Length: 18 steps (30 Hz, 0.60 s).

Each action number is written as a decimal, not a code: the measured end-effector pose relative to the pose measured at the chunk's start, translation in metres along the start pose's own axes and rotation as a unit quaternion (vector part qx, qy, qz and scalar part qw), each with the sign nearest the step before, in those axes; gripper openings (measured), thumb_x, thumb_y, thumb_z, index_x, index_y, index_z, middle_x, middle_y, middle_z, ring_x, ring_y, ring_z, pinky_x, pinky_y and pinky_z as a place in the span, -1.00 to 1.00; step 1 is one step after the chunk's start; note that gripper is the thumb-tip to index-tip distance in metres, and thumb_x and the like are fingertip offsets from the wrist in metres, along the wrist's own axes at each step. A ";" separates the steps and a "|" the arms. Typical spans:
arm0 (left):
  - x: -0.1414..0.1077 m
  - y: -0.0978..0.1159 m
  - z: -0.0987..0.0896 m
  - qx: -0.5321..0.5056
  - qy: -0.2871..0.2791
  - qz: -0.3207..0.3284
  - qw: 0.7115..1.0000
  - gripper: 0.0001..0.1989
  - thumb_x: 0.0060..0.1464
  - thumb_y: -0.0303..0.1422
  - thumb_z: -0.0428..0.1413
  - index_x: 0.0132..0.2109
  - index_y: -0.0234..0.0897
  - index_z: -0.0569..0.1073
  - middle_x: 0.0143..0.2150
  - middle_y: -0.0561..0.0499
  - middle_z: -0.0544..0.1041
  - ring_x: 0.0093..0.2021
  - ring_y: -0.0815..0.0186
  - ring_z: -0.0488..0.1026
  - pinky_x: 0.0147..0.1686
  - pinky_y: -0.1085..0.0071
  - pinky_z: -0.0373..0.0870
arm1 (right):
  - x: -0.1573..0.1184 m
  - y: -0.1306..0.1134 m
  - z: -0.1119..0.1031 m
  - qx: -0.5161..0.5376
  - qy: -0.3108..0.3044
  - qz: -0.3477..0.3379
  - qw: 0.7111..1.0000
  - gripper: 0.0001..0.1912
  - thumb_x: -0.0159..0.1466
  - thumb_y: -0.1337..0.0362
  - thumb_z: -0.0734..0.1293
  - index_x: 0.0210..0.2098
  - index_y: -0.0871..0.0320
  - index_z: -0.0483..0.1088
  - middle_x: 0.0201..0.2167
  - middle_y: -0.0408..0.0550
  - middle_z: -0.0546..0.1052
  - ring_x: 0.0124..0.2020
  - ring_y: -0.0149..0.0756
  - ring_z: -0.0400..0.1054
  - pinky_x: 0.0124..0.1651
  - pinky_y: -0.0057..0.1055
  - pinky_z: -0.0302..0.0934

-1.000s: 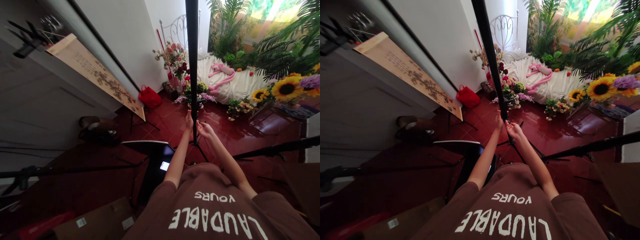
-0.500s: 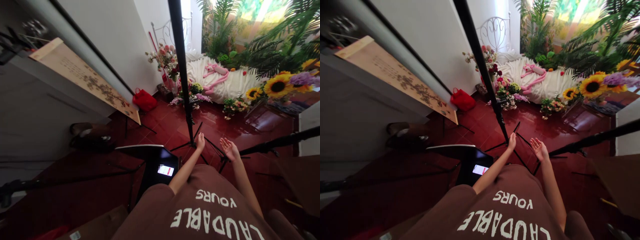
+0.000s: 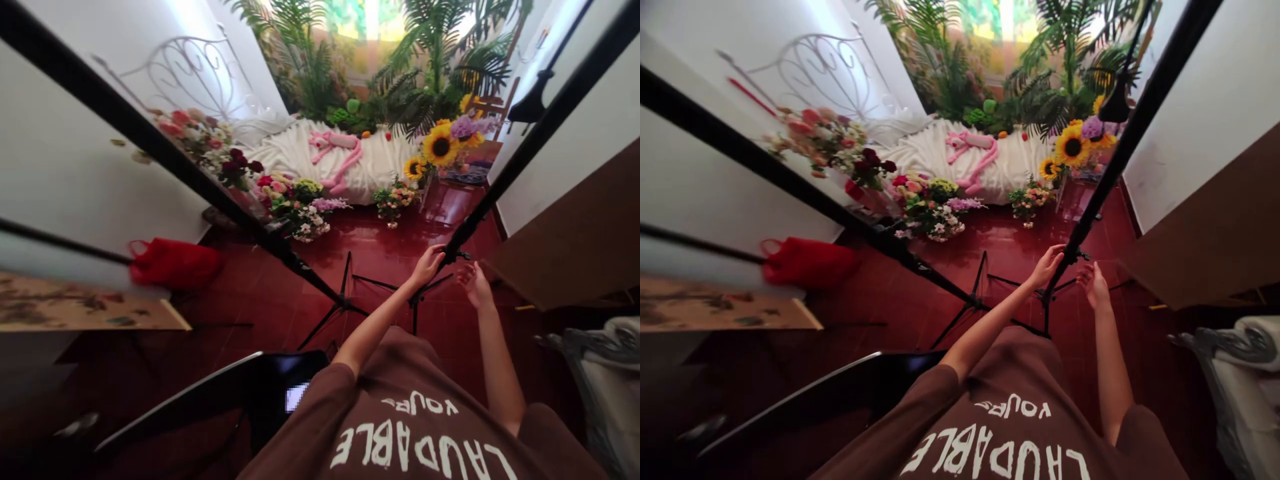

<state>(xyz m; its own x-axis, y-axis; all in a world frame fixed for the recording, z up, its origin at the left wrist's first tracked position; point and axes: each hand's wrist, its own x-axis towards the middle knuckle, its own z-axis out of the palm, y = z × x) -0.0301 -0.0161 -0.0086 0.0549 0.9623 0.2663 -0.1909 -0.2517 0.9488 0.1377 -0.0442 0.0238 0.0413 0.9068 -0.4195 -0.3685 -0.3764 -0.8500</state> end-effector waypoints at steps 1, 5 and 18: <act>0.005 0.001 0.008 -0.001 -0.011 0.003 1.000 -0.53 0.19 -0.07 0.02 0.12 -0.28 0.35 0.07 -0.17 0.47 0.04 0.27 0.45 0.08 0.31 0.32 | 0.002 -0.007 -0.003 -0.020 0.016 -0.006 1.000 -0.77 0.31 0.06 0.24 -0.33 0.07 0.35 -0.53 -0.18 0.55 -0.60 -0.43 0.42 -0.54 -0.53 0.35; 0.019 -0.003 0.022 0.007 -0.033 -0.020 0.999 -0.51 0.20 -0.08 0.00 0.15 -0.29 0.29 -0.11 -0.11 0.53 -0.22 0.36 0.49 -0.13 0.39 0.40 | 0.012 -0.029 -0.007 -0.125 -0.030 -0.035 0.991 -0.75 0.18 0.07 0.38 -0.29 0.08 0.34 -0.45 -0.16 0.58 -0.53 -0.44 0.43 -0.49 -0.54 0.34; 0.020 -0.007 0.026 0.034 -0.024 -0.021 0.999 -0.53 0.22 -0.06 -0.04 0.12 -0.28 0.30 -0.19 -0.07 0.53 -0.32 0.40 0.47 -0.21 0.41 0.42 | 0.032 -0.031 -0.019 -0.384 -0.026 -0.362 0.849 -0.80 0.20 0.09 0.34 -0.29 0.07 0.39 -0.27 -0.05 0.51 -0.35 -0.30 0.41 -0.30 -0.33 0.36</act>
<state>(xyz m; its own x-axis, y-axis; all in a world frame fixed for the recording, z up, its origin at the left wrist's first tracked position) -0.0020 0.0025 -0.0051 0.1095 0.9665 0.2321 -0.1196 -0.2190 0.9684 0.1684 -0.0070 0.0300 -0.0485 0.9531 0.2989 0.4505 0.2880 -0.8450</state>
